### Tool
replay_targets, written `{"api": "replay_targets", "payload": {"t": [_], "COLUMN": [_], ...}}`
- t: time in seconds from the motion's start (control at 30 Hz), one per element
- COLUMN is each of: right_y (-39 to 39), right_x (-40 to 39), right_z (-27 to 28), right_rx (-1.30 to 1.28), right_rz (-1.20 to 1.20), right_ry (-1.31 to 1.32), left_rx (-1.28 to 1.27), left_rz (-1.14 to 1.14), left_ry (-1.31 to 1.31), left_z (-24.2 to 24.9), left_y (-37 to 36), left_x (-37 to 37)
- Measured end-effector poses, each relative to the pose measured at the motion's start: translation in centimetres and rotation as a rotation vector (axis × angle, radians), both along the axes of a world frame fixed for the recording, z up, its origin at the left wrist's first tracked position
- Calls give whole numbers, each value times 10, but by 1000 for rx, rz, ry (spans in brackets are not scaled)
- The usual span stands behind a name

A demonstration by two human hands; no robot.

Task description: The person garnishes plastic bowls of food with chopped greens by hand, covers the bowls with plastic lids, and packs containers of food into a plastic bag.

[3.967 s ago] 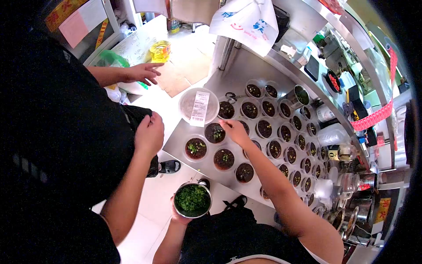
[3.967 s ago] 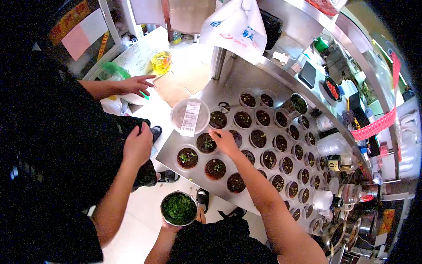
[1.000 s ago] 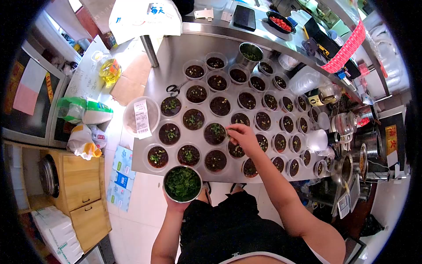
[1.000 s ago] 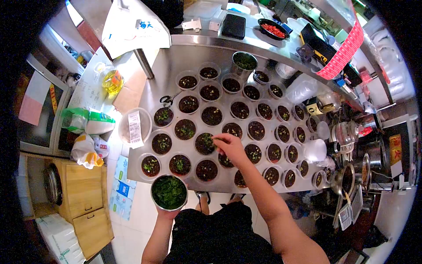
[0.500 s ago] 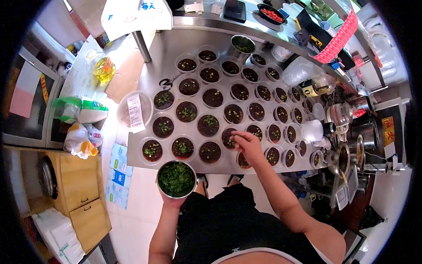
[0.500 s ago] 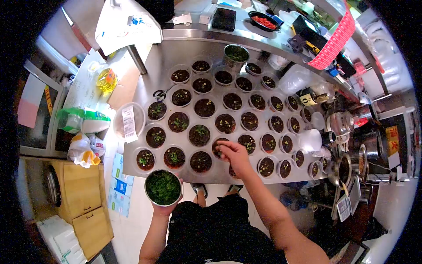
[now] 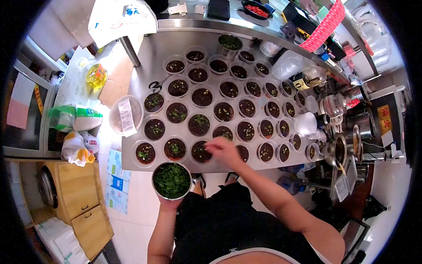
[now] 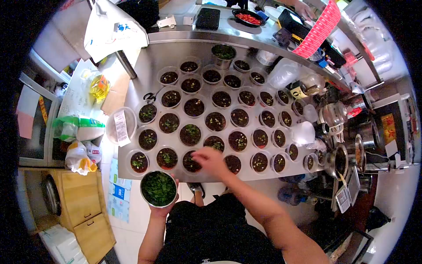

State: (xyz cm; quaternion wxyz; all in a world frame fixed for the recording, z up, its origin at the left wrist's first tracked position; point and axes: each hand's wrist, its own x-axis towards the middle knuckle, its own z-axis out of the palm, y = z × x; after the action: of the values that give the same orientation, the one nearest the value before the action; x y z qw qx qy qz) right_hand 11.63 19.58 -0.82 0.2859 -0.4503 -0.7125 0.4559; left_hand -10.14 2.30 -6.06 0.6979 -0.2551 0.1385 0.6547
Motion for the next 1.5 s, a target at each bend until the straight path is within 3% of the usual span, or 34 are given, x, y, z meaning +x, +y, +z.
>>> {"api": "replay_targets", "payload": {"t": [0.03, 0.1, 0.2, 0.3, 0.33, 0.37, 0.43, 0.53, 0.73, 0.83, 0.93, 1.03, 1.17, 1.3, 1.4, 1.5], "right_y": [-5, -10, -11, -22, -33, -41, -57, -65, -70, -71, -68, -62, -58, -59, -57, -57], "right_x": [-12, -17, -19, -26, -30, -34, -49, -55, -25, -13, 0, 15, 46, 87, 116, 129], "right_z": [-15, -18, 14, 80, 94, 87, 88, 82, 86, 85, 80, 93, 82, 63, -8, -30], "right_rx": [227, 385, 151, 133, 113, 370, 405, 293, 214, 202, 69, -680, -657, -481, -137, -412], "right_rz": [167, 201, 48, -16, 66, 264, 494, 554, 348, 237, -31, -257, -387, -539, -455, -585], "right_ry": [-95, -256, -157, 41, 43, 40, -285, -627, -188, 61, 183, 477, 701, 562, 150, 154], "left_rx": [-12, -45, -39, 16, 25, 34, 94, 91, 152, 193, 220, 256, 291, 135, 53, 34], "left_rz": [-4, -10, -42, -122, -150, -179, -251, -277, -361, -356, -468, -481, -532, -496, -439, -388], "left_ry": [15, 61, 143, 280, 317, 353, 193, 221, 66, -30, 105, 106, 151, 165, 206, 240], "left_z": [-1, 1, 23, 29, 32, 35, 44, 44, 54, 33, 37, 31, 37, 42, 30, 41], "left_y": [0, 3, 4, 17, 20, 23, 24, 26, 44, 51, 60, 68, 75, 69, 59, 53], "left_x": [2, 5, 10, 15, 18, 21, 25, 38, 53, 58, 66, 74, 81, 67, 53, 44]}}
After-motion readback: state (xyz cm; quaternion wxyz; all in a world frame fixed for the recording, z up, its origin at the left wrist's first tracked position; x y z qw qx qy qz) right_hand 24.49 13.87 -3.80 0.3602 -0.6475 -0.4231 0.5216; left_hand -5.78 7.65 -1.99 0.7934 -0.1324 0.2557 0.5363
